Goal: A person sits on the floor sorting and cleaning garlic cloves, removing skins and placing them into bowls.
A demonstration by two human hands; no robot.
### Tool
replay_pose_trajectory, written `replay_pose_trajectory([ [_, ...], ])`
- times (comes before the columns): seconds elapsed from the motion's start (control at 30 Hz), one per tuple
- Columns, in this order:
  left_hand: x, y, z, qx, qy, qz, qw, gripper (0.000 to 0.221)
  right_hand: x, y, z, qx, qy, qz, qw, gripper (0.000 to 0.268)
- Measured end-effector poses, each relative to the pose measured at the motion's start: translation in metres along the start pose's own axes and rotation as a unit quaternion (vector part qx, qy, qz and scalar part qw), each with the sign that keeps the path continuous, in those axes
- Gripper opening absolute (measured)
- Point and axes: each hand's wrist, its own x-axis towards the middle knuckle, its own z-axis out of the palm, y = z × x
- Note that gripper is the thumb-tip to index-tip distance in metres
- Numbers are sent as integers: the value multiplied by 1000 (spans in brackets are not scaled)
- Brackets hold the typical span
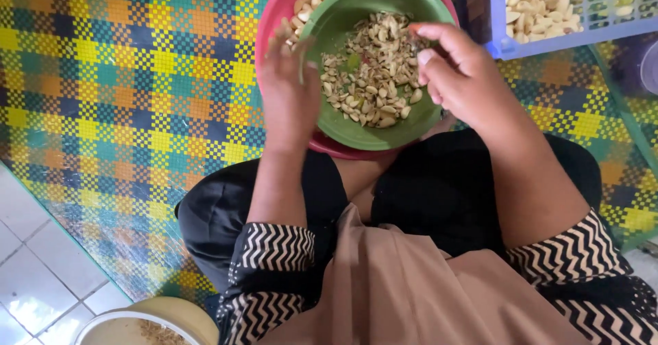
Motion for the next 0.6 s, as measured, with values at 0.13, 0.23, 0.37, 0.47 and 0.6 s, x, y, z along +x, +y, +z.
replay_pose_trajectory([
  [0.13,-13,40,30,-67,-201,141,967,37,-2,1,-10,54,29,-7,998,43],
  [0.23,-21,49,69,19,-408,87,908,17,-2,4,-13,57,31,-34,997,44],
  [0.37,-18,51,101,59,-472,33,879,15,0,12,-15,78,38,-55,995,40],
  [0.47,-26,47,106,83,-445,72,889,8,-1,10,-17,90,36,-50,994,40],
  [0.6,-46,30,99,-6,-305,59,950,18,-2,9,-18,95,33,-47,994,39],
])
